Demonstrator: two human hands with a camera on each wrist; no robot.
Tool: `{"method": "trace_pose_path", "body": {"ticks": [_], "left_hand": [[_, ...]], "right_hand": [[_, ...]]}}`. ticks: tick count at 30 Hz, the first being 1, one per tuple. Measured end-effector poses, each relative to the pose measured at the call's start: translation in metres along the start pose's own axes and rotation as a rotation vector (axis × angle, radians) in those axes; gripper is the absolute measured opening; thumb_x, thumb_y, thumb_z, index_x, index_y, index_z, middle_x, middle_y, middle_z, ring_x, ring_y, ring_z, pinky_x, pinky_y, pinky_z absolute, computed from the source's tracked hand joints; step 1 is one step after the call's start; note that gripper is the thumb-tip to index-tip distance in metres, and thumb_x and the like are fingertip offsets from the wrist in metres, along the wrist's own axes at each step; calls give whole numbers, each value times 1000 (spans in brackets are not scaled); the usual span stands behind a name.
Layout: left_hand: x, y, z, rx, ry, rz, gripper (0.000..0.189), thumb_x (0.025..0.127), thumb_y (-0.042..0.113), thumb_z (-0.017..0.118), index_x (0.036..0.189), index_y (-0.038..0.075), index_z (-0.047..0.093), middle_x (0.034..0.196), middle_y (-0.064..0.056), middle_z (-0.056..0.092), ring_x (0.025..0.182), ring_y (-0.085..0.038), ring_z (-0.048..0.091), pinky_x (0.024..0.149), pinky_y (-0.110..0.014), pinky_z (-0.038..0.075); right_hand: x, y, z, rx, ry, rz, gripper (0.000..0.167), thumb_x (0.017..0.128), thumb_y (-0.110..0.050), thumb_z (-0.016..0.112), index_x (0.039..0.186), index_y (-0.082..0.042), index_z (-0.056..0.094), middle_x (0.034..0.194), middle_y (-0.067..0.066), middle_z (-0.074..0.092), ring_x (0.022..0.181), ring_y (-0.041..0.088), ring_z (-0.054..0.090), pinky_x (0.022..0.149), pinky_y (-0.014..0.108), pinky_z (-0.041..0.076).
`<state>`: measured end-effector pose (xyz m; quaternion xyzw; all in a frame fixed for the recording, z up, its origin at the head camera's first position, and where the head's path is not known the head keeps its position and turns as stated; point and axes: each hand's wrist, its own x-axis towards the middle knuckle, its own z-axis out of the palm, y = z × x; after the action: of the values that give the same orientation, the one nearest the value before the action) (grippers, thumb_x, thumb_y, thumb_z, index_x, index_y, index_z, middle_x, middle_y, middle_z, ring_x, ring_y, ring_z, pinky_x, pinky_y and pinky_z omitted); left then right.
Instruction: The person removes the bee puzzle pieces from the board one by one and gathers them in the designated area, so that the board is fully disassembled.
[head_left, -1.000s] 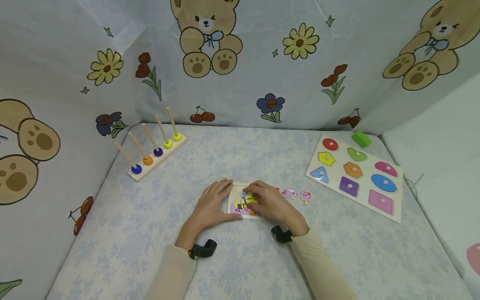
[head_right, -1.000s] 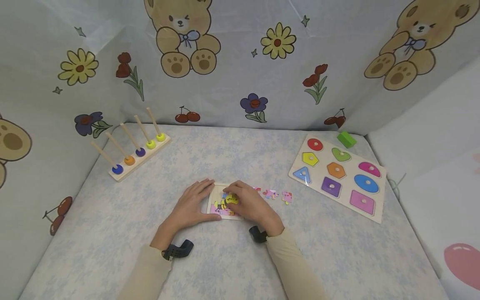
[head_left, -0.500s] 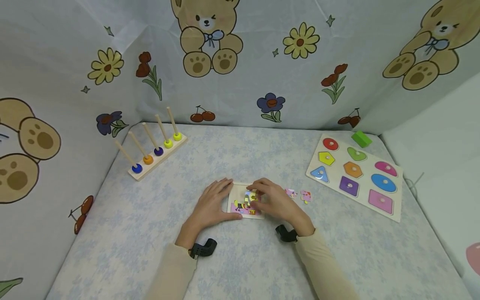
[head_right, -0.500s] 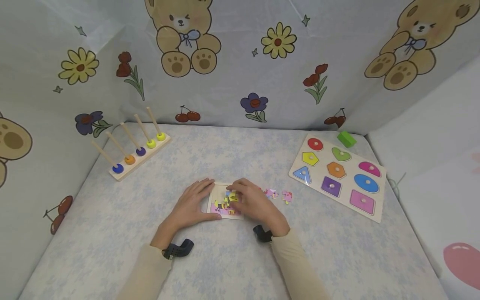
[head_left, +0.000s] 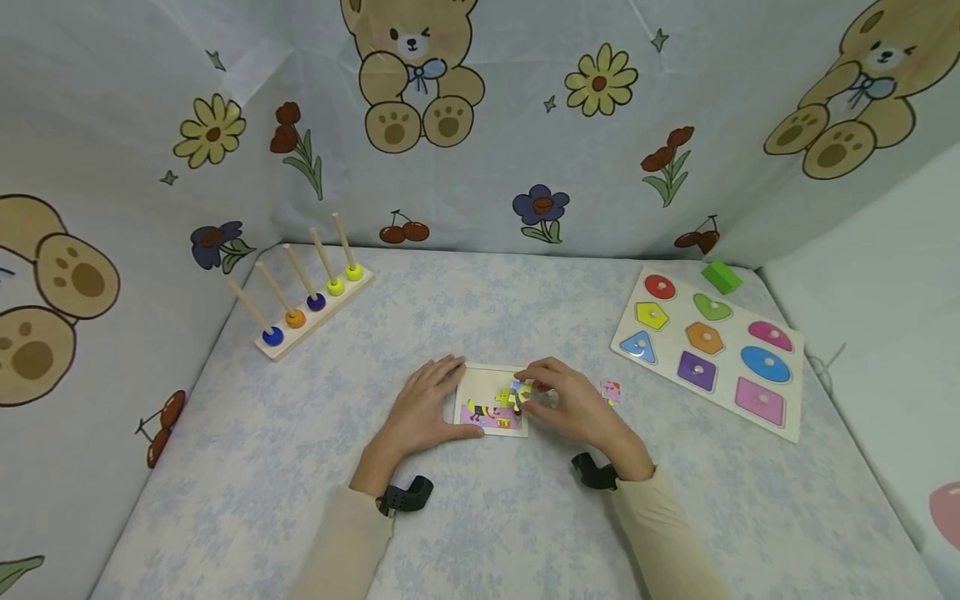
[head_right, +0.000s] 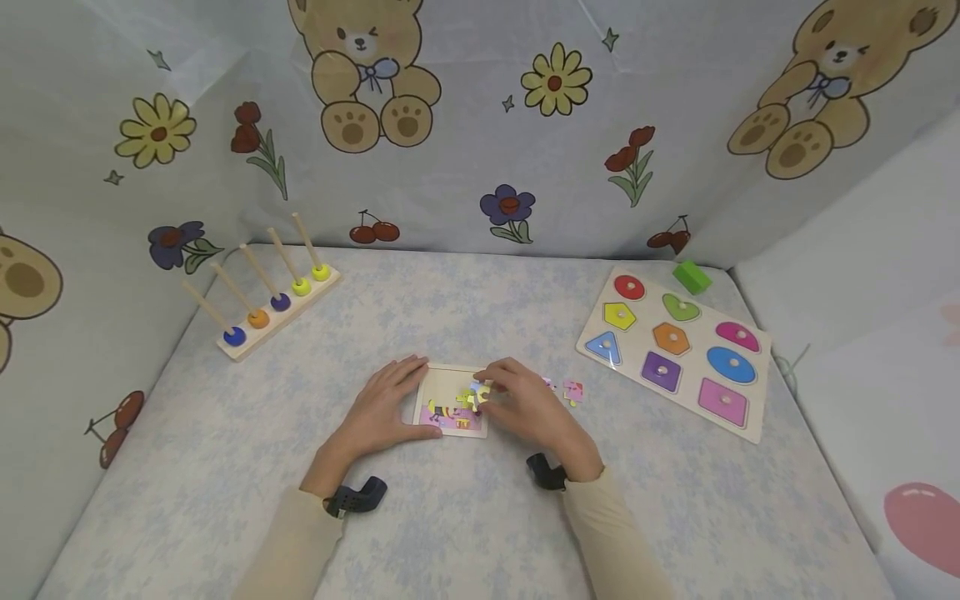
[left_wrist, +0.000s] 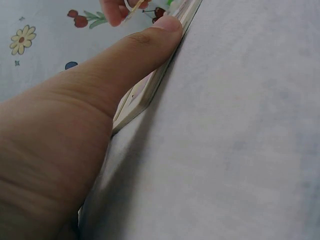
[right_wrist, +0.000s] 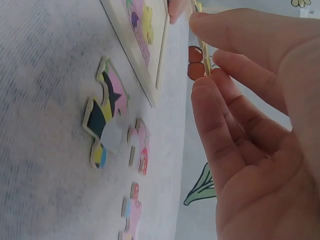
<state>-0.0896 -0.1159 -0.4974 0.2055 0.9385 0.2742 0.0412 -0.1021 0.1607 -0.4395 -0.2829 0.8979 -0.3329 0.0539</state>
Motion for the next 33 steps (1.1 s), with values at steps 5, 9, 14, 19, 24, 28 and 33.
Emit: {"method": "trace_pose_path", "body": {"ticks": [5,9,14,19,24,28,33], "left_hand": [[0,-1,1,-1,-3,1,113,76,68,81,159,4,38,168,-6,33,158,-26,24,131,-48,15],[0,-1,1,1,2,6,113,76,68,81,158,4,38,168,-7,34,158,-27,24,131,-47,16],[0,-1,1,-4,7,10,113,76,67,82,158,3,39,167,-8,34,157,-27,25,131,-48,16],[0,0,0,-14,11,14,113,75,65,83,158,2,39,167,-8,35,157,-27,26,131,-48,16],[1,0,0,-16,6,12,112,76,65,83,158,3,38,167,-8,34,157,-28,25,131,-48,16],[0,0,0,-17,4,10,113,76,65,83,158,2,38,167,-8,34,157,-27,25,131,-47,16],[0,0,0,-14,4,9,113,76,66,83,158,2,38,167,-8,34,157,-27,25,131,-47,16]], "right_hand": [[-7,4,-5,-5,10,19,42,86,-9,84,126,-9,72,124,5,67,102,24,68,87,44,62],[-14,8,-10,1,14,55,43,87,-12,84,128,-8,71,125,6,67,103,24,69,88,43,62],[-23,15,-15,10,18,83,41,89,-12,82,128,-8,70,124,6,66,103,24,69,90,43,62],[-31,23,-18,16,16,71,40,89,-8,81,127,-6,70,123,8,66,101,25,69,89,44,62],[-40,29,-20,-6,10,81,40,88,-7,81,127,-6,69,123,7,66,101,23,69,89,43,62],[-47,34,-22,-8,10,92,43,88,-6,81,128,-5,69,123,9,66,102,24,69,90,42,62],[-55,42,-23,-18,19,105,43,86,-4,82,127,-4,69,120,9,67,100,24,68,89,42,62]]}}
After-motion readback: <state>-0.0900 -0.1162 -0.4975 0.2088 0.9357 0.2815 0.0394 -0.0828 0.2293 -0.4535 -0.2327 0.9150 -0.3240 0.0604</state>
